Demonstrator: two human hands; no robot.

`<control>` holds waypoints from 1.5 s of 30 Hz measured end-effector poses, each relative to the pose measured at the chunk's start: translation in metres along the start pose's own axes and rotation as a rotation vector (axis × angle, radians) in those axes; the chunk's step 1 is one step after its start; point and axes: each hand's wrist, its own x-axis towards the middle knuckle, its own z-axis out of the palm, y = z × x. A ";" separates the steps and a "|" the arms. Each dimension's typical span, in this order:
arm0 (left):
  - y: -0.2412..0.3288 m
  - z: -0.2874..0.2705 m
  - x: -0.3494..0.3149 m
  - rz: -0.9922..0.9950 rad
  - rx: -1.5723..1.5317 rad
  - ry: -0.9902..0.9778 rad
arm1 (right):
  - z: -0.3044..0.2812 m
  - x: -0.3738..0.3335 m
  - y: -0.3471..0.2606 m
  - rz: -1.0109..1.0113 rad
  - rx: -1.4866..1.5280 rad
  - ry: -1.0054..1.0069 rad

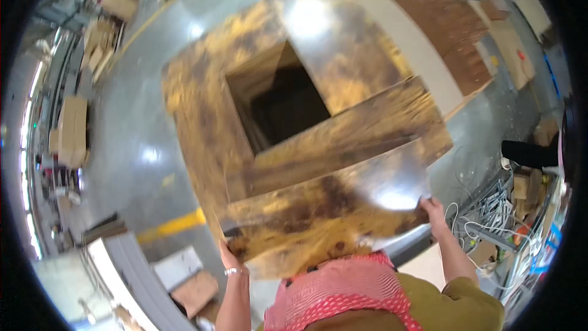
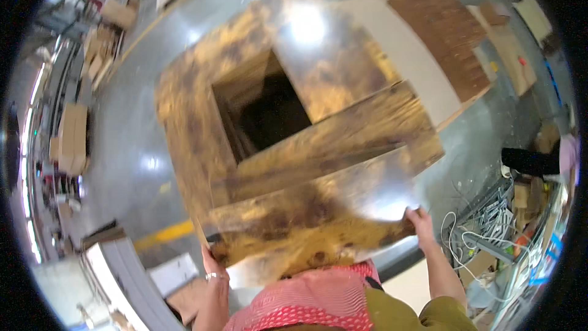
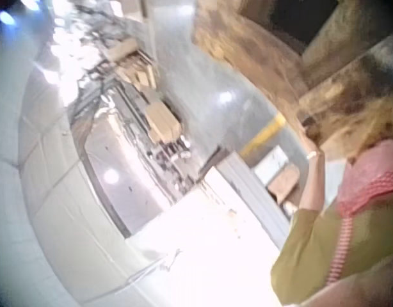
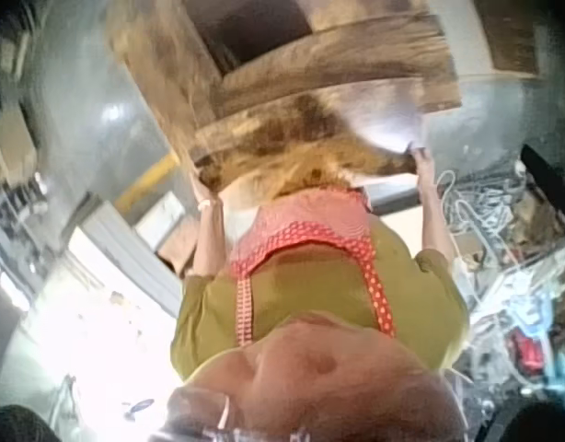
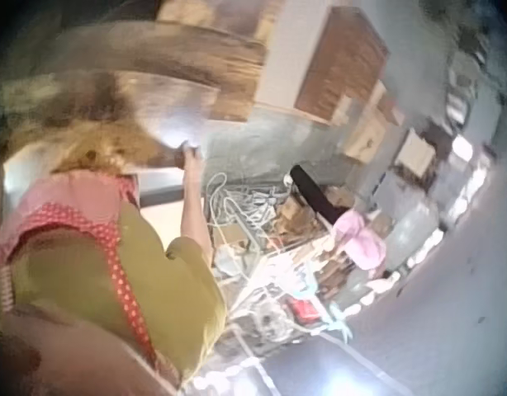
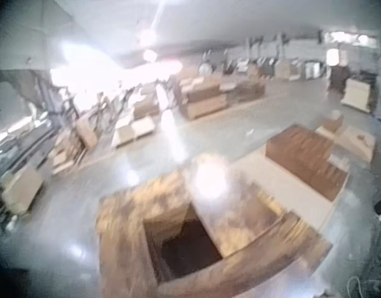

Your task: The person puts on an apron, blows dust off wooden boards using an air nozzle, and reads a document. Then, the person lifts and flips wooden boards on a stack, and walks to a workbench to pick up a container.

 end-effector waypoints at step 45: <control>0.024 0.064 0.046 0.887 1.008 -0.371 | 0.027 0.007 0.027 -0.070 -0.305 0.117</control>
